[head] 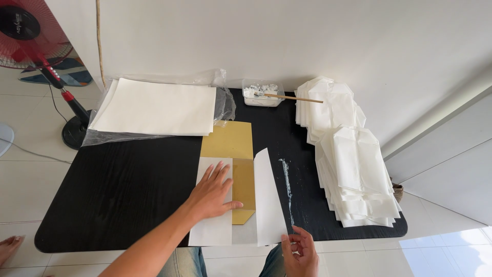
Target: The person applies a white adhesive to the edges of a folded white paper structure using a brush. They then fold the flaps to form a box shape and place a yellow cardboard insert inside. The person smooths the paper and continues to apply adhesive to the edges of the structure.
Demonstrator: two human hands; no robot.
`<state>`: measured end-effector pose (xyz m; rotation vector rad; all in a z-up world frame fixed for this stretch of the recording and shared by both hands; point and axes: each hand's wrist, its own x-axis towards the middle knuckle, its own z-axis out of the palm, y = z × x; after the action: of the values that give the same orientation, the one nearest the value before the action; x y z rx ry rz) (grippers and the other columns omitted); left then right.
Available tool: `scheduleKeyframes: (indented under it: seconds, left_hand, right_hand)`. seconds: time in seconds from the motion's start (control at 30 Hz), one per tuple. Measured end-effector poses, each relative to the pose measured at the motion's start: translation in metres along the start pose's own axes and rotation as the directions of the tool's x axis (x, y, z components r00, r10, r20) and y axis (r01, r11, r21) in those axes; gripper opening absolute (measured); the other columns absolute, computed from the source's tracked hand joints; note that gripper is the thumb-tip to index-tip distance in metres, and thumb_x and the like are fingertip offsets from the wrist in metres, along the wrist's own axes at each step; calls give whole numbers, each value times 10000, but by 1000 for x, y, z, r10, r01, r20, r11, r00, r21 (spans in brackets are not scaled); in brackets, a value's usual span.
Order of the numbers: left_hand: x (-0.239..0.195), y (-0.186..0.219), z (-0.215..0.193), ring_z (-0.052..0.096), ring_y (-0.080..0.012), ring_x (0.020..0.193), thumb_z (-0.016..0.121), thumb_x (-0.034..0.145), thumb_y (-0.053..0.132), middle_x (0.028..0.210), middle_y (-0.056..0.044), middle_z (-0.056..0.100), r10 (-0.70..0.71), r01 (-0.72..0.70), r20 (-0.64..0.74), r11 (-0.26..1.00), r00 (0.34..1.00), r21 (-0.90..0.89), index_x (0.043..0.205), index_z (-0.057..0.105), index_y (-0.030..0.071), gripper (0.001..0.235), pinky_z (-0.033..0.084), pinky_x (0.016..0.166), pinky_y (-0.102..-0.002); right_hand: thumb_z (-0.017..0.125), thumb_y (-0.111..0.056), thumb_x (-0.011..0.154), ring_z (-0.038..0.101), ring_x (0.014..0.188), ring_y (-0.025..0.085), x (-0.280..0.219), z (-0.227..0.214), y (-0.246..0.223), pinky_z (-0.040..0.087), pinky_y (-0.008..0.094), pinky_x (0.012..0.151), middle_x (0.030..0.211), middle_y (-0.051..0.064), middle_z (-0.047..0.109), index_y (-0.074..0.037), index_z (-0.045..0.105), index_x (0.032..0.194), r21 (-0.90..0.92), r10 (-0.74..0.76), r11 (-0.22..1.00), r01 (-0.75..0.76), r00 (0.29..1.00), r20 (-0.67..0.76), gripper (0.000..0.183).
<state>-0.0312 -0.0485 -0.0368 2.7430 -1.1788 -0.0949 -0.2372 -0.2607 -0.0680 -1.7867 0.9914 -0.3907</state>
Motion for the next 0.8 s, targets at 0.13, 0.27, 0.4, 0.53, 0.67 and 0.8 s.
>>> scheduleKeyframes:
  seconds: [0.13, 0.27, 0.4, 0.53, 0.67, 0.8]
  left_hand:
    - [35, -1, -22, -52, -388, 1579, 475, 855, 819, 1698, -242, -20, 121, -106, 225, 991, 967, -79, 1584, 287, 180, 987, -36, 1256, -504]
    - [55, 2, -26, -76, -362, 1584, 401, 853, 822, 1706, -220, -76, 151, -124, 287, 986, 946, -110, 1647, 184, 258, 998, -61, 1258, -481]
    - [69, 1, -7, -38, -354, 1583, 330, 843, 848, 1711, -199, -54, 209, -191, 226, 976, 951, -101, 1627, 253, 215, 1011, -52, 1249, -514]
    - [79, 4, 3, 1, -369, 1577, 322, 838, 858, 1708, -204, 0, 269, -253, 187, 962, 945, -105, 1614, 290, 230, 999, -20, 1247, -528]
    - [84, 8, -1, -1, -386, 1576, 349, 854, 821, 1706, -219, -17, 291, -265, 251, 955, 923, -133, 1619, 285, 262, 950, -25, 1246, -522]
    - [83, 9, -2, -37, -387, 1575, 344, 875, 793, 1704, -224, -22, 314, -275, 264, 945, 912, -175, 1627, 260, 249, 932, -56, 1241, -534]
  right_hand:
    - [810, -195, 810, 558, 550, 123, 7, 3, 14, 464, 249, 515, 793, -1, 797, -158, 747, 1150, -31, -76, 997, 75, 997, -25, 347]
    - [757, -147, 750, 516, 450, 74, 11, 9, 30, 405, 221, 419, 605, -72, 658, -198, 785, 1034, -99, -243, 968, 232, 963, -117, 290]
    - [773, -161, 783, 522, 460, 113, 6, 7, 25, 479, 235, 471, 608, -37, 694, -183, 791, 1058, -174, -177, 972, 156, 978, -110, 277]
    - [775, -328, 795, 492, 414, 100, 19, -2, 29, 472, 254, 471, 482, -52, 556, -227, 790, 909, -292, -326, 908, 300, 945, -43, 153]
    - [744, -436, 835, 601, 461, 90, 47, -19, 12, 531, 244, 506, 528, -59, 638, -254, 786, 1005, -433, -270, 864, 257, 962, 32, 253]
    - [722, -405, 873, 608, 523, 115, 97, -31, -37, 524, 323, 587, 593, -66, 658, -260, 792, 950, -409, -477, 821, 399, 873, -105, 178]
